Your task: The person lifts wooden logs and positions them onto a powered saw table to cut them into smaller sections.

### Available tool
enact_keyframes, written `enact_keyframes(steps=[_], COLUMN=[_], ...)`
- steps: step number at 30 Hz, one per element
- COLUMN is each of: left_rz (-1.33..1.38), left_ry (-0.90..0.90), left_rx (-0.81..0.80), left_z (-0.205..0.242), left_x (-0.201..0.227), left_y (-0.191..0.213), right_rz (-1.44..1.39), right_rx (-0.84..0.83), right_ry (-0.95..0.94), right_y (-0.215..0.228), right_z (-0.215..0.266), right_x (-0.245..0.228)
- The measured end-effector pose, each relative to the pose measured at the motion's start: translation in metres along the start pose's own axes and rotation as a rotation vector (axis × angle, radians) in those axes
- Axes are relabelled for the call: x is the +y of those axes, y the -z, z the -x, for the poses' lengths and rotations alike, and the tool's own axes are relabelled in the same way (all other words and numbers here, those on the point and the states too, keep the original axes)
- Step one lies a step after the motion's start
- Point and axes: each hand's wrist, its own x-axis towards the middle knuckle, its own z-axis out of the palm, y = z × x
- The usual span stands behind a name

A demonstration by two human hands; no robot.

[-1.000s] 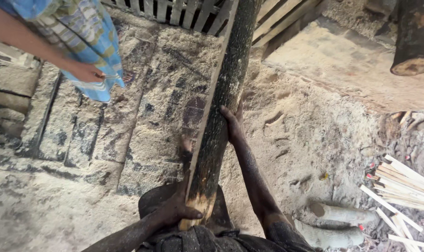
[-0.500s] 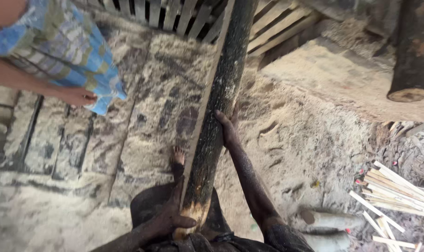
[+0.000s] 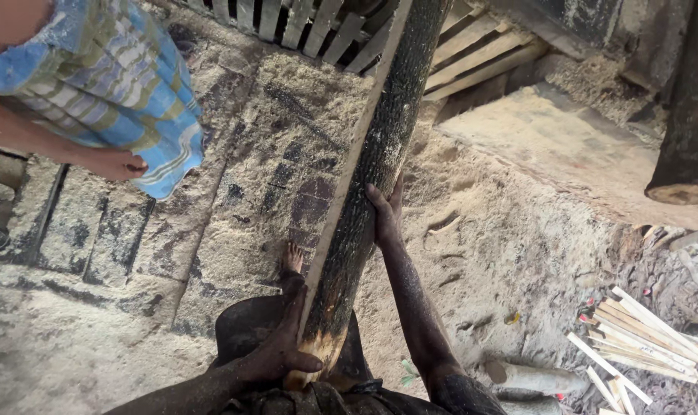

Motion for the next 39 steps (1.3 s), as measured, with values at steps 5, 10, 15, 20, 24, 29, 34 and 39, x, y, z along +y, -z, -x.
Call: enact_keyframes(steps=[5, 10, 15, 20, 24, 29, 34, 39], left_rz=[-0.015, 0.011, 0.026, 0.031, 0.034, 0.043, -0.004, 0.211], left_ry=[-0.019, -0.023, -0.034, 0.001, -0.034, -0.108, -0.167, -0.265], left_rx=[-0.003, 0.007, -0.004, -0.018, -0.009, 0.019, -0.014, -0.035], left_z=[-0.022, -0.051, -0.091, -0.141, -0.180, -0.232, -0.281, -0.323], left_x=[0.008, 0.026, 0.052, 0.085, 0.105, 0.103, 0.118, 0.164], left_y=[0.011, 0.022, 0.041, 0.061, 0.075, 0.090, 0.110, 0.123], right_rz=[-0.160, -0.157, -0.120, -0.108, -0.139, -0.124, -0.106, -0.133], right_rx=[-0.027, 0.002, -0.003, -0.013, -0.043, -0.050, -0.047, -0.041], right_ry=[0.012, -0.031, 0.001, 0.039, 0.016, 0.062, 0.070, 0.038], right_y=[-0.003, 0.003, 0.009, 0.008, 0.007, 0.011, 0.011, 0.014], right_z=[-0.026, -0.064, -0.120, -0.178, -0.215, -0.259, -0.306, -0.354], right_x=[-0.008, -0.009, -0.014, -0.041, -0.069, -0.085, -0.105, -0.122])
